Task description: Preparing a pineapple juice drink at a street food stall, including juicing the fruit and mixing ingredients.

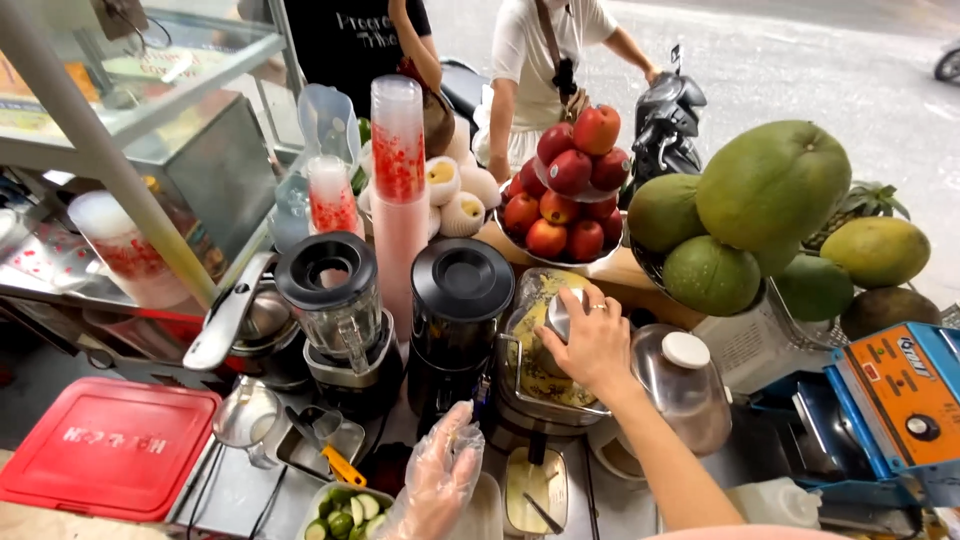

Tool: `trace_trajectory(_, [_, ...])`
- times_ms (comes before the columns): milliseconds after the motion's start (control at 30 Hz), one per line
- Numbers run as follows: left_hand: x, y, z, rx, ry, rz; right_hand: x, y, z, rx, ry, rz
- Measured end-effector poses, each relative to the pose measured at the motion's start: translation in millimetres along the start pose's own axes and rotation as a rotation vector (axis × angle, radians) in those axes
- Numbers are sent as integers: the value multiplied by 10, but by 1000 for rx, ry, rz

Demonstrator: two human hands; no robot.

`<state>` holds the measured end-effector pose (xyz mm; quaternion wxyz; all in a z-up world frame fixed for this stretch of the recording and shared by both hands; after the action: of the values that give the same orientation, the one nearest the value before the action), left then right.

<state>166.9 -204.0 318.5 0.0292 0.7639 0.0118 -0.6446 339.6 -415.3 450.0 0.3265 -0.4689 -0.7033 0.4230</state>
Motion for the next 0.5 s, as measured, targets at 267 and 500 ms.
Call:
trace_trajectory(267, [567, -248, 46, -46, 230, 41, -100, -219, -243, -87, 11, -52])
trace_trajectory(500, [172, -52, 85, -4, 61, 194, 19, -43, 217, -55, 53, 73])
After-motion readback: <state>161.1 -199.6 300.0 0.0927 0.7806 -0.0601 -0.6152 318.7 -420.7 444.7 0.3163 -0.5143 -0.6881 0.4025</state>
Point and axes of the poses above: each hand's wrist, its own z-axis away from the middle knuckle, its own y-axis out of the palm, x = y × z, the point moved 1 cm from there along -z, towards the middle knuckle, and after that the axes turned 4 degrees about z, right-handed, at the moved point
